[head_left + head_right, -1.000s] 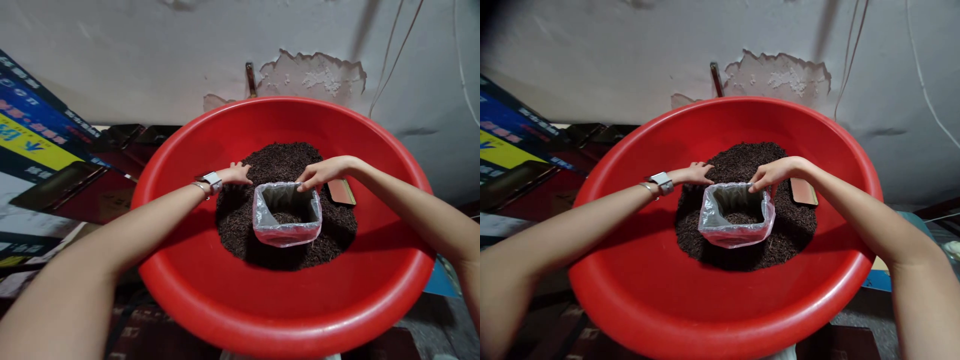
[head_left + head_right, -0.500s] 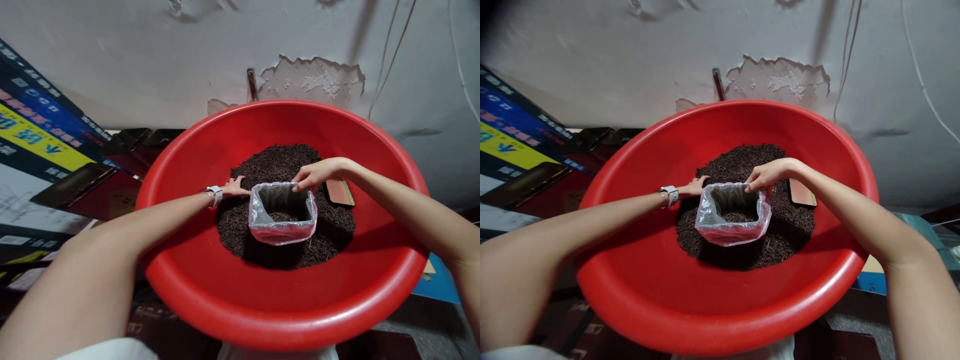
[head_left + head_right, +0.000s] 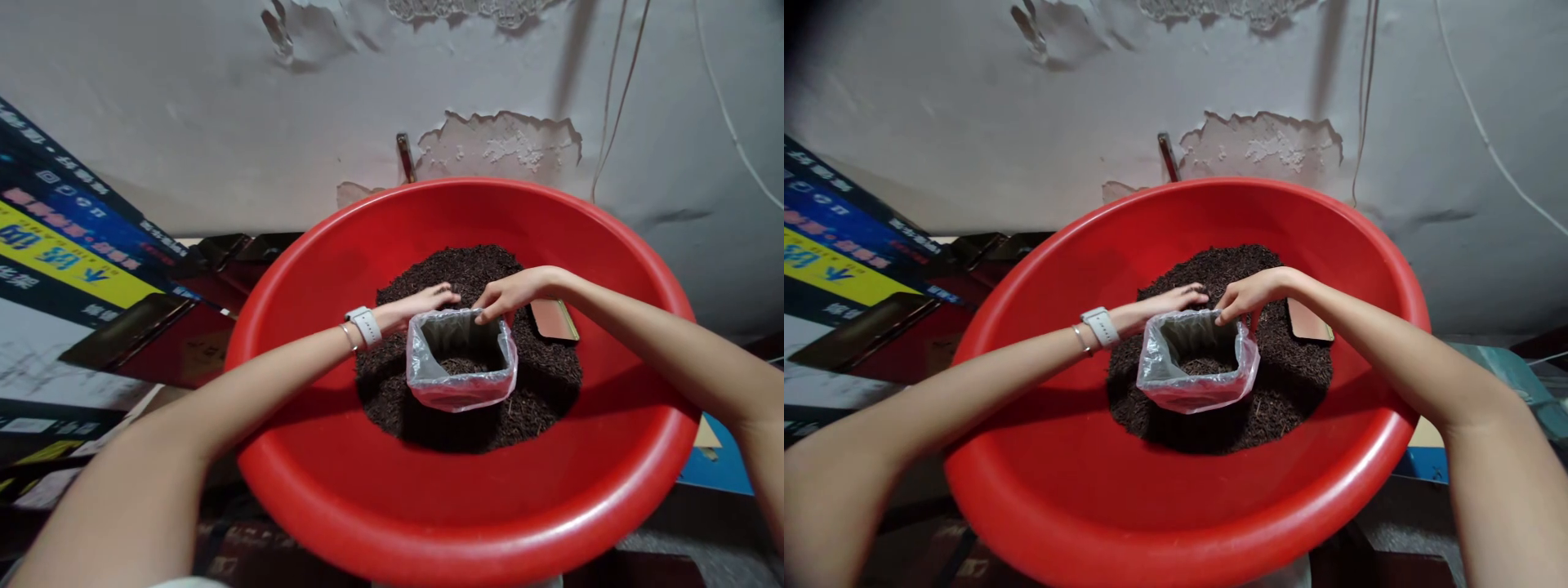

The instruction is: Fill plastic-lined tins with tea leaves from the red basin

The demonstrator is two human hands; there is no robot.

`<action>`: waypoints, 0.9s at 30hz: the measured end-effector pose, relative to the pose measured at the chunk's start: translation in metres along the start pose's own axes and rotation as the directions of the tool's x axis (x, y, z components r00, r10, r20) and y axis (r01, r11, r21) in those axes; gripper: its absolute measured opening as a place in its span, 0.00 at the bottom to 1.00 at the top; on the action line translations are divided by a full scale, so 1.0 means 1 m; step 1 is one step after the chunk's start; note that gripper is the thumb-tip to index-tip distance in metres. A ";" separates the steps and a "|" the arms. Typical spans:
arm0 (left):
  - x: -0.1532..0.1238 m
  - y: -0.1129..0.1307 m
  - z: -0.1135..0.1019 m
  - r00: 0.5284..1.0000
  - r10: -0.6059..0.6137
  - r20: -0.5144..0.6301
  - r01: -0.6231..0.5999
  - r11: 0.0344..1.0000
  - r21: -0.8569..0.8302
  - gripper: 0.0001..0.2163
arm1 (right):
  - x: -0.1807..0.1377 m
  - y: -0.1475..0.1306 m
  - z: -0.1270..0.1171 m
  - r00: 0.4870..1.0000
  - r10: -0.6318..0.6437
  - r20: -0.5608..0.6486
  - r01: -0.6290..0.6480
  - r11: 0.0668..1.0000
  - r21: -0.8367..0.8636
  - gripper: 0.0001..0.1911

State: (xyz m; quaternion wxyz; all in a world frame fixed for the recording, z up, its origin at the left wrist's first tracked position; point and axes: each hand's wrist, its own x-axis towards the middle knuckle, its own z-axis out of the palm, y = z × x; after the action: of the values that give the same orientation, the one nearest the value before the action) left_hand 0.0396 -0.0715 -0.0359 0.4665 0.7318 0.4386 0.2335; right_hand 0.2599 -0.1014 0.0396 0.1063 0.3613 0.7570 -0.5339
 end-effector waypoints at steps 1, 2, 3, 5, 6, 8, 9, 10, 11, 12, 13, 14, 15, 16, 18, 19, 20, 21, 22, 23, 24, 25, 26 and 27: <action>0.002 0.013 -0.004 1.000 -0.005 -0.002 0.005 0.997 -0.080 0.16 | 0.000 -0.001 0.000 1.000 0.001 0.002 -0.001 1.000 -0.001 0.22; 0.001 0.025 -0.008 1.000 0.002 -0.007 -0.004 0.986 -0.168 0.16 | -0.001 -0.001 0.001 1.000 0.002 0.005 -0.002 1.000 -0.002 0.22; -0.003 0.038 -0.011 1.000 0.012 -0.014 -0.016 0.968 -0.250 0.17 | -0.001 -0.001 0.001 1.000 0.002 0.006 -0.002 1.000 -0.001 0.23; -0.016 0.060 -0.016 0.999 0.044 -0.017 -0.047 0.939 -0.341 0.16 | -0.001 -0.002 0.001 1.000 -0.001 0.005 0.001 1.000 -0.001 0.23; -0.024 0.070 -0.017 0.998 0.067 -0.010 -0.066 0.934 -0.352 0.16 | -0.001 -0.002 0.001 1.000 -0.001 0.005 0.001 1.000 -0.001 0.24; -0.039 0.083 -0.016 0.992 0.126 0.021 -0.112 0.937 -0.330 0.16 | -0.002 -0.003 0.001 1.000 0.001 0.002 -0.001 1.000 -0.003 0.24; -0.044 0.087 -0.015 0.986 0.159 0.040 -0.140 0.942 -0.305 0.17 | -0.002 -0.003 0.001 1.000 0.005 -0.007 -0.005 1.000 -0.006 0.23; -0.048 0.089 -0.013 0.981 0.187 0.059 -0.164 0.947 -0.276 0.18 | -0.002 -0.003 0.001 1.000 0.009 -0.020 -0.009 1.000 -0.012 0.23; -0.050 0.090 -0.012 0.975 0.209 0.076 -0.186 0.952 -0.244 0.18 | -0.002 -0.003 0.001 0.999 0.014 -0.033 -0.014 1.000 -0.018 0.23; -0.051 0.089 -0.010 0.970 0.227 0.089 -0.205 0.956 -0.209 0.19 | -0.002 -0.002 0.001 0.999 0.020 -0.046 -0.021 1.000 -0.023 0.22; -0.050 0.088 -0.009 0.966 0.239 0.100 -0.220 0.960 -0.171 0.19 | -0.002 -0.002 0.002 0.998 0.027 -0.056 -0.028 0.999 -0.025 0.22; -0.049 0.087 -0.008 0.962 0.248 0.113 -0.233 0.964 -0.130 0.19 | -0.002 -0.001 0.002 0.997 0.035 -0.063 -0.036 0.999 -0.022 0.22; -0.048 0.086 -0.008 0.958 0.259 0.126 -0.249 0.964 -0.092 0.19 | -0.001 -0.001 0.002 0.997 0.042 -0.066 -0.043 0.999 -0.017 0.22; -0.047 0.085 -0.008 0.952 0.272 0.139 -0.266 0.962 -0.058 0.18 | -0.001 -0.001 0.002 0.997 0.045 -0.069 -0.046 0.999 -0.010 0.21; -0.047 0.085 -0.010 0.940 0.293 0.177 -0.295 0.955 -0.014 0.17 | -0.001 -0.001 0.003 0.996 0.050 -0.078 -0.050 0.999 0.001 0.21; -0.048 0.086 -0.011 0.932 0.300 0.202 -0.305 0.952 -0.004 0.16 | -0.001 -0.001 0.003 0.995 0.052 -0.082 -0.052 0.999 0.004 0.21; -0.049 0.088 -0.012 0.923 0.307 0.231 -0.316 0.949 0.003 0.16 | -0.001 -0.001 0.003 0.995 0.055 -0.085 -0.054 0.999 0.003 0.22; -0.050 0.090 -0.014 0.911 0.316 0.264 -0.330 0.944 0.011 0.15 | -0.001 -0.002 0.003 0.995 0.058 -0.085 -0.058 0.998 0.001 0.23; -0.050 0.091 -0.015 0.896 0.330 0.297 -0.353 0.935 0.026 0.15 | -0.002 -0.002 0.003 0.995 0.062 -0.080 -0.062 0.998 -0.003 0.24; -0.051 0.092 -0.016 0.879 0.350 0.323 -0.385 0.922 0.048 0.14 | -0.003 -0.003 0.003 0.995 0.065 -0.071 -0.066 0.998 -0.009 0.25; -0.051 0.092 -0.017 0.864 0.375 0.335 -0.424 0.902 0.083 0.14 | -0.004 -0.003 0.003 0.996 0.065 -0.064 -0.066 0.998 -0.013 0.27; -0.050 0.090 -0.018 0.855 0.401 0.329 -0.462 0.877 0.131 0.14 | -0.005 -0.003 0.002 0.996 0.062 -0.061 -0.063 0.998 -0.010 0.28; -0.048 0.088 -0.019 0.853 0.421 0.310 -0.489 0.852 0.189 0.14 | -0.006 -0.001 0.000 0.996 0.057 -0.066 -0.057 0.998 0.004 0.29; -0.046 0.085 -0.019 0.858 0.427 0.285 -0.497 0.831 0.250 0.15 | -0.006 0.001 -0.002 0.996 0.050 -0.077 -0.048 0.998 0.031 0.31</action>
State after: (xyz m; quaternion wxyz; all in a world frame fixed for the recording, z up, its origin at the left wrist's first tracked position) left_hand 0.0377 -0.1175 0.0514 0.3180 0.9020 0.2255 0.1854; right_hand 0.2653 -0.1024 0.0433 0.0847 0.4015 0.7438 -0.5276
